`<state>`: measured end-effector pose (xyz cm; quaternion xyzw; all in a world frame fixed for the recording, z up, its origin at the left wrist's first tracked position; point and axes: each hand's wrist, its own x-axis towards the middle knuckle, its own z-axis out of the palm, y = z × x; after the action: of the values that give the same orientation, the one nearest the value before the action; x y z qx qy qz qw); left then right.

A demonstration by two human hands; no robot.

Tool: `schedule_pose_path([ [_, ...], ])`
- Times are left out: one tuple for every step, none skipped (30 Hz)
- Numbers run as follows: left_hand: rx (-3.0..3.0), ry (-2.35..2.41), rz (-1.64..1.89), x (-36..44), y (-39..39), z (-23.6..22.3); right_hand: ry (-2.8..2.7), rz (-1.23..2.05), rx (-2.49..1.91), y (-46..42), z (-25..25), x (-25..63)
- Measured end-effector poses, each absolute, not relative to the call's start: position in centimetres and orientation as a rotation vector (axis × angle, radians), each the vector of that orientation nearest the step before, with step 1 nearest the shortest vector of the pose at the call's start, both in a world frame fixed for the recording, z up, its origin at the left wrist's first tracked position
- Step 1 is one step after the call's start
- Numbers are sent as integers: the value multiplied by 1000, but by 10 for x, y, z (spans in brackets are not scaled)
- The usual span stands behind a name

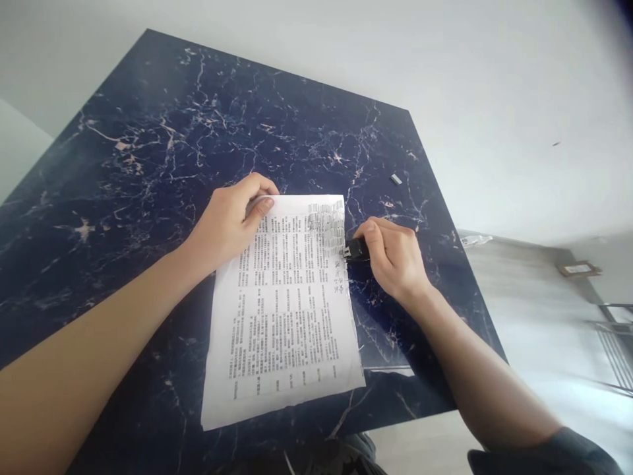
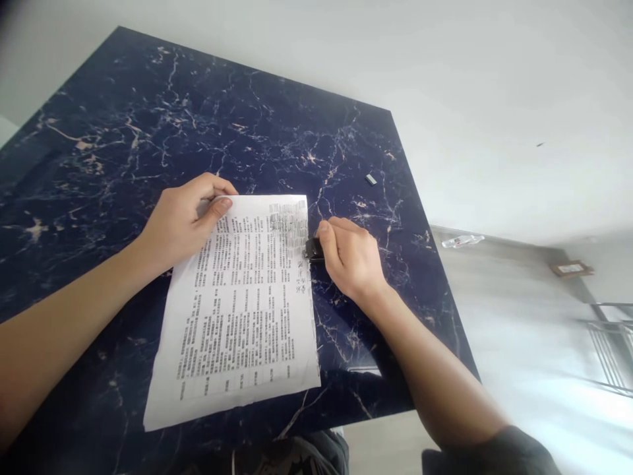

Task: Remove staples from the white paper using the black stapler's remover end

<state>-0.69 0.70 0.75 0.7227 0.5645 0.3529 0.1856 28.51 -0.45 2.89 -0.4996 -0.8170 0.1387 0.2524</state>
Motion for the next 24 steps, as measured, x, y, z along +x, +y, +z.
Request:
schedule_pose_path([
  [2029, 1589, 994, -7, 7, 8, -2230, 378, -1350, -5, 30, 285],
  [2021, 1589, 992, -7, 7, 8, -2236, 374, -1348, -5, 30, 285],
  [2015, 1589, 989, -7, 7, 8, -2242, 364, -1349, -5, 31, 285],
  [2011, 1590, 987, -7, 7, 8, -2249, 351, -1353, -5, 31, 285],
  [2008, 1590, 988, -7, 7, 7, -2257, 338, -1358, -5, 31, 285],
  [2008, 1588, 995, -7, 7, 7, -2267, 328, -1362, -4, 32, 285],
  [2010, 1582, 1004, -7, 7, 7, -2277, 319, -1366, -4, 32, 285],
  [2012, 1576, 1014, -7, 7, 7, -2286, 311, -1370, -4, 32, 284],
  [2012, 1572, 1020, -7, 7, 7, -2295, 303, -1371, -4, 32, 284],
  [2010, 1572, 1024, -7, 7, 7, -2302, 293, -1373, -4, 32, 284],
  [2005, 1576, 1023, -7, 7, 7, -2310, 282, -1374, -4, 32, 284],
  [1999, 1583, 1020, -7, 7, 7, -2318, 270, -1374, -4, 32, 283],
  [1991, 1590, 1015, -7, 7, 7, -2323, 260, -1374, -4, 32, 283],
  [1983, 1597, 1010, -7, 7, 7, -2328, 252, -1375, -5, 31, 283],
  [1977, 1601, 1006, -7, 7, 7, -2330, 246, -1376, -5, 31, 283],
  [1972, 1603, 1004, -7, 7, 7, -2332, 242, -1378, -5, 31, 283],
  [1969, 1604, 1004, -7, 7, 7, -2335, 238, -1380, -5, 31, 283],
  [1968, 1602, 1006, -8, 7, 7, -2339, 234, -1383, -5, 30, 283],
  [1970, 1600, 1009, -8, 7, 7, -2344, 226, -1385, -4, 30, 283],
  [1972, 1596, 1012, -8, 7, 7, -2351, 214, -1387, -4, 30, 283],
  [1975, 1591, 1016, -8, 7, 7, -2358, 198, -1389, -4, 29, 283],
  [1977, 1588, 1019, -8, 7, 7, -2364, 182, -1392, -4, 29, 283],
  [1977, 1585, 1021, -8, 7, 8, -2368, 167, -1395, -4, 29, 283],
  [1975, 1584, 1021, -8, 6, 8, -2371, 156, -1399, -4, 29, 283],
])
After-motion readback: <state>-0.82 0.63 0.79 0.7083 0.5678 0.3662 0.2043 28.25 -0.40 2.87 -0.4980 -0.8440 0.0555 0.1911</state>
